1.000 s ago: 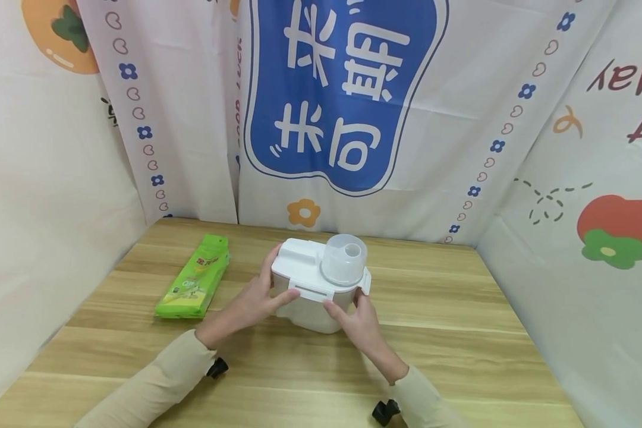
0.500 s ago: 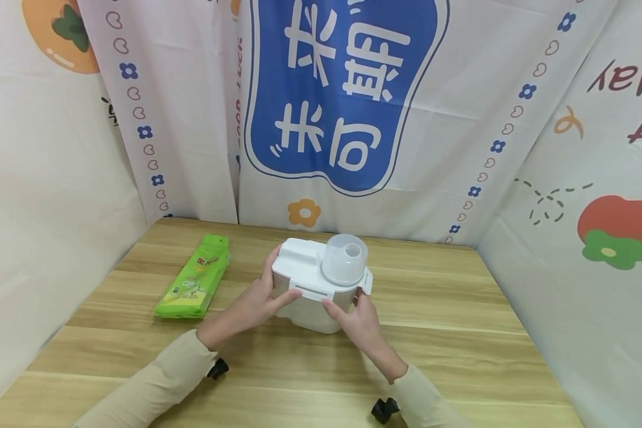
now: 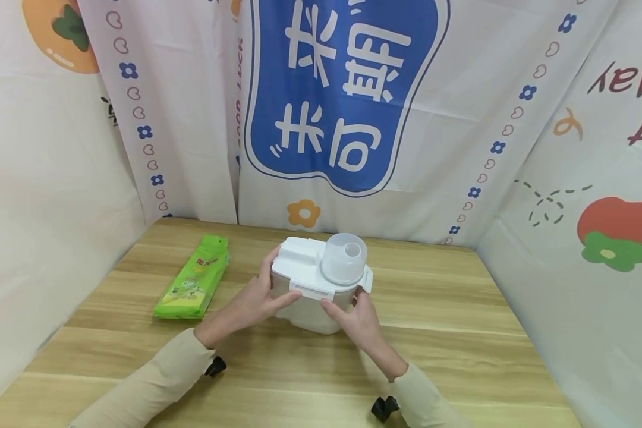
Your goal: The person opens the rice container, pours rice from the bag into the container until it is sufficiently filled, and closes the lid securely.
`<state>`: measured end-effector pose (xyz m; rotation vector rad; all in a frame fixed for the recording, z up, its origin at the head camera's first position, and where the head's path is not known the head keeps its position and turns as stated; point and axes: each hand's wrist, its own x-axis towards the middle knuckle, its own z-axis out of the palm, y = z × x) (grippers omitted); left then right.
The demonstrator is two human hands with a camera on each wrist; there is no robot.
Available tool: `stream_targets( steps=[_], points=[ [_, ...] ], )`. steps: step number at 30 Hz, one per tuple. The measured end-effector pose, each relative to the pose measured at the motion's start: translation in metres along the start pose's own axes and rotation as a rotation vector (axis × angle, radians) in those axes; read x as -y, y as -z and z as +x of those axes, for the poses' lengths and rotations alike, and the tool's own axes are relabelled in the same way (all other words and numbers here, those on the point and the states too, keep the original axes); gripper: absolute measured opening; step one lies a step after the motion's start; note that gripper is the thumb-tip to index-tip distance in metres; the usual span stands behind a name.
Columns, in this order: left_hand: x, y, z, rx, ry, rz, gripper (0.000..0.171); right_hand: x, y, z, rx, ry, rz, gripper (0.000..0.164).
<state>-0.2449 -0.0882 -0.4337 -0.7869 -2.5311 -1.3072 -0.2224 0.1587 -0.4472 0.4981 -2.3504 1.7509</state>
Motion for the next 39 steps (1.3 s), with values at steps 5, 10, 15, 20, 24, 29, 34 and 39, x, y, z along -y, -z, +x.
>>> stream_targets(
  steps=[5, 10, 15, 20, 24, 29, 34, 39],
  points=[
    [0.001, 0.004, 0.001, 0.027, 0.011, -0.014, 0.105, -0.003, 0.006, 0.0, 0.03, -0.007, 0.052, 0.056],
    [0.002, 0.005, 0.002, 0.048, 0.009, -0.037, 0.103, -0.009, 0.014, 0.001, 0.034, -0.035, 0.101, 0.055],
    [0.002, 0.007, 0.002, 0.053, 0.009, -0.04, 0.101, -0.013, 0.019, 0.002, 0.044, -0.034, 0.114, 0.056],
    [0.0, 0.009, 0.001, 0.035, 0.031, -0.034, 0.094, -0.013, 0.024, 0.001, 0.07, -0.032, 0.095, 0.056],
    [-0.002, 0.011, 0.001, 0.028, 0.045, -0.063, 0.088, -0.012, 0.028, 0.001, 0.09, -0.025, 0.057, 0.061],
    [0.0, 0.013, 0.002, 0.04, 0.069, -0.16, 0.082, -0.013, 0.032, 0.003, 0.104, -0.029, 0.066, 0.071],
    [0.003, 0.013, 0.004, 0.001, 0.064, -0.175, 0.077, -0.014, 0.034, 0.007, 0.052, -0.038, 0.147, 0.091],
    [0.003, 0.013, 0.006, -0.046, 0.032, -0.09, 0.081, -0.011, 0.035, 0.012, 0.054, 0.054, 0.164, 0.086]
  ],
)
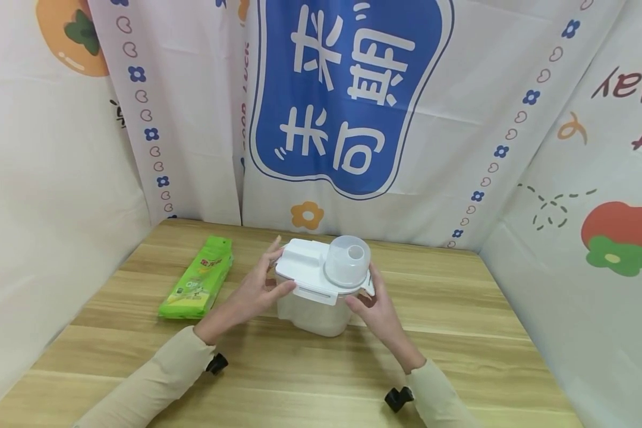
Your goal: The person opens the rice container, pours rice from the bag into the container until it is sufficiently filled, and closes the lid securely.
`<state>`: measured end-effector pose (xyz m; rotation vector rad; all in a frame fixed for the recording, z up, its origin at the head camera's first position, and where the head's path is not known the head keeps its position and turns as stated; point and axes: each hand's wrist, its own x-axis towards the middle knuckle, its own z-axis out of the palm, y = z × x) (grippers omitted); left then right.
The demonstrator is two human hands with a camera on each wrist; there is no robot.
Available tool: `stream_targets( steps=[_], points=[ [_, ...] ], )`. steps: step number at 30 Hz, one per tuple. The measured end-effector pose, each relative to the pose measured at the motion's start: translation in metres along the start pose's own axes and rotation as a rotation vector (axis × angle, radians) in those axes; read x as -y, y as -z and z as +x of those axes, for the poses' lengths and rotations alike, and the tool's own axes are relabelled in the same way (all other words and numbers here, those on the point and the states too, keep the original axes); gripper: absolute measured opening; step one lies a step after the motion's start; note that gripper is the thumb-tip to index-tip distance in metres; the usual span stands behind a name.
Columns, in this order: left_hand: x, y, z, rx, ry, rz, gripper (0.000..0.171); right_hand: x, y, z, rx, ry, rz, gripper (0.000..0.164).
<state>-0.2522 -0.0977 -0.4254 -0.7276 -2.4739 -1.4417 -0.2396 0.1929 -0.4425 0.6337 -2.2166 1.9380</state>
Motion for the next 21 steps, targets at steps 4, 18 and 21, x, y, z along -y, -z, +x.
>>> stream_targets(
  steps=[4, 18, 21],
  points=[
    [-0.001, -0.001, -0.001, 0.012, -0.029, 0.022, 0.091, 0.003, 0.0, 0.001, -0.022, 0.037, -0.046, 0.075],
    [-0.003, -0.009, 0.002, -0.032, -0.265, 0.197, 0.11, 0.014, -0.002, 0.002, -0.114, 0.172, -0.123, 0.069],
    [-0.005, -0.012, 0.0, -0.046, -0.275, 0.232, 0.11, 0.014, -0.002, 0.001, -0.126, 0.167, -0.15, 0.071]
  ],
)
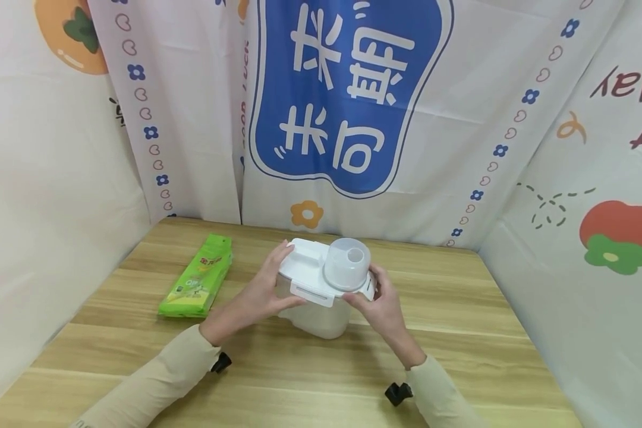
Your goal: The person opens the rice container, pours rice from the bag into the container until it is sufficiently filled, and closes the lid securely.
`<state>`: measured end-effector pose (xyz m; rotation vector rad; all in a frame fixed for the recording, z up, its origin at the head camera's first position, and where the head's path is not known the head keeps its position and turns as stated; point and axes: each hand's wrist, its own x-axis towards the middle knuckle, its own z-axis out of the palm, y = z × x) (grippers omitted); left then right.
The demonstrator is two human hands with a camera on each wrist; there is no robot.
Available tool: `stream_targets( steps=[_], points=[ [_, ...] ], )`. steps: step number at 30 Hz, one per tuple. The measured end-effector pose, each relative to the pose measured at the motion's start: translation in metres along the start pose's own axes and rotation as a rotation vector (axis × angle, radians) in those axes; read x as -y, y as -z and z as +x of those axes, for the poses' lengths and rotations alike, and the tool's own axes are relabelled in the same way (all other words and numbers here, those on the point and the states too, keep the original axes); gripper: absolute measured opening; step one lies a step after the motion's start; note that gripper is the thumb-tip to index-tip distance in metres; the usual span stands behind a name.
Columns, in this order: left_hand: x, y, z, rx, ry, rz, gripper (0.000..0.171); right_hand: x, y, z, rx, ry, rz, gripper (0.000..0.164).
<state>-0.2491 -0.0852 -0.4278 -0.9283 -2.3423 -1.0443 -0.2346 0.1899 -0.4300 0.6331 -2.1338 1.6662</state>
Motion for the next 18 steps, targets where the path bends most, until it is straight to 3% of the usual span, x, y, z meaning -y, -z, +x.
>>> stream_targets(
  steps=[7, 12, 18],
  points=[
    [0.001, -0.005, 0.001, -0.017, -0.001, 0.057, 0.109, 0.001, 0.0, 0.0, 0.032, 0.009, -0.019, 0.073],
    [0.008, -0.004, 0.006, -0.005, -0.039, -0.004, 0.107, 0.003, 0.003, 0.002, 0.063, 0.017, -0.036, 0.07],
    [0.016, 0.001, 0.012, -0.015, -0.099, -0.028, 0.108, 0.009, 0.006, 0.009, 0.106, -0.04, -0.05, 0.067]
  ],
)
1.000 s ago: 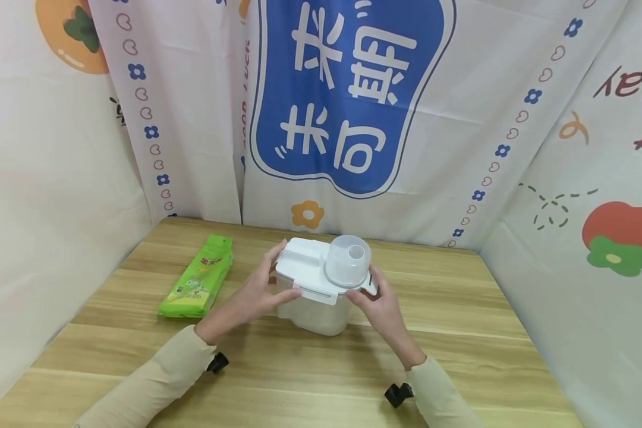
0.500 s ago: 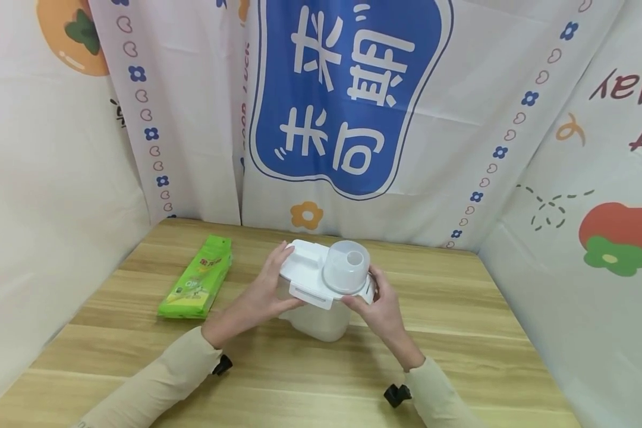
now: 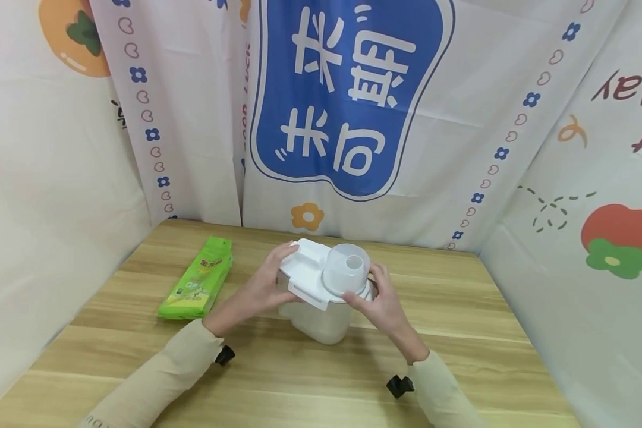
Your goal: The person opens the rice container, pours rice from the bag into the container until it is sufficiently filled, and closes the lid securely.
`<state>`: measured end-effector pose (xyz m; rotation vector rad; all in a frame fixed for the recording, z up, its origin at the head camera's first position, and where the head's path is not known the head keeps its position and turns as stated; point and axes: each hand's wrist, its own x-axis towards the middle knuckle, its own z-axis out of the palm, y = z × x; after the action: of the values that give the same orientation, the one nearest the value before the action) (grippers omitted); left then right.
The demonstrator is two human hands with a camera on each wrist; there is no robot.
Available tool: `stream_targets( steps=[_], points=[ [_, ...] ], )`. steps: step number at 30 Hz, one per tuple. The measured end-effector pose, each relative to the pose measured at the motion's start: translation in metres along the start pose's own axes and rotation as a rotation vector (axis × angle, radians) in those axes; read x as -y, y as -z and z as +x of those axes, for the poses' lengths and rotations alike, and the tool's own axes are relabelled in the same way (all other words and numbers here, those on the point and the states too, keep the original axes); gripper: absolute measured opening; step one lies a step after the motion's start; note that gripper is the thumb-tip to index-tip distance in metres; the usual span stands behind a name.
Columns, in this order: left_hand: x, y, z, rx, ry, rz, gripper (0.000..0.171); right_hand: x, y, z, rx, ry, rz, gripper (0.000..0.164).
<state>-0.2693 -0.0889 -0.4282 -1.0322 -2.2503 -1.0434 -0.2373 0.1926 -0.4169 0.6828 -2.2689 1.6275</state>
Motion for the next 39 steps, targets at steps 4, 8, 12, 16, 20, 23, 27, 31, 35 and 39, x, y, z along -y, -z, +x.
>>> stream_targets(
  steps=[4, 8, 12, 16, 20, 23, 27, 31, 35, 39],
  points=[
    [0.004, 0.003, 0.004, 0.02, -0.018, -0.027, 0.106, 0.003, 0.003, 0.003, 0.036, -0.032, 0.002, 0.067],
    [0.007, 0.008, 0.011, 0.082, 0.009, -0.04, 0.104, 0.003, 0.004, 0.003, 0.048, -0.051, -0.01, 0.067],
    [0.01, 0.014, 0.018, 0.164, 0.065, 0.017, 0.104, 0.002, 0.002, 0.004, 0.05, -0.009, 0.01, 0.067],
    [0.013, 0.018, 0.023, 0.209, 0.076, 0.127, 0.098, -0.002, 0.001, 0.006, 0.048, 0.078, 0.014, 0.068],
    [0.017, 0.02, 0.025, 0.194, 0.027, 0.264, 0.087, -0.003, 0.002, 0.008, 0.056, 0.114, -0.033, 0.065],
    [0.02, 0.019, 0.026, 0.177, -0.001, 0.323, 0.081, -0.003, 0.004, 0.009, 0.067, 0.101, -0.059, 0.06],
    [0.023, 0.018, 0.029, 0.169, -0.001, 0.324, 0.075, -0.004, 0.007, 0.01, 0.069, 0.106, -0.055, 0.055],
    [0.026, 0.017, 0.031, 0.157, 0.025, 0.347, 0.068, -0.006, 0.008, 0.01, 0.072, 0.139, -0.082, 0.057],
    [0.019, 0.013, 0.025, 0.167, 0.069, 0.368, 0.07, -0.003, 0.005, 0.011, 0.081, 0.163, -0.128, 0.062],
    [0.003, 0.004, 0.016, 0.16, 0.134, 0.19, 0.074, 0.001, 0.003, 0.014, 0.099, 0.188, -0.157, 0.067]
  ],
)
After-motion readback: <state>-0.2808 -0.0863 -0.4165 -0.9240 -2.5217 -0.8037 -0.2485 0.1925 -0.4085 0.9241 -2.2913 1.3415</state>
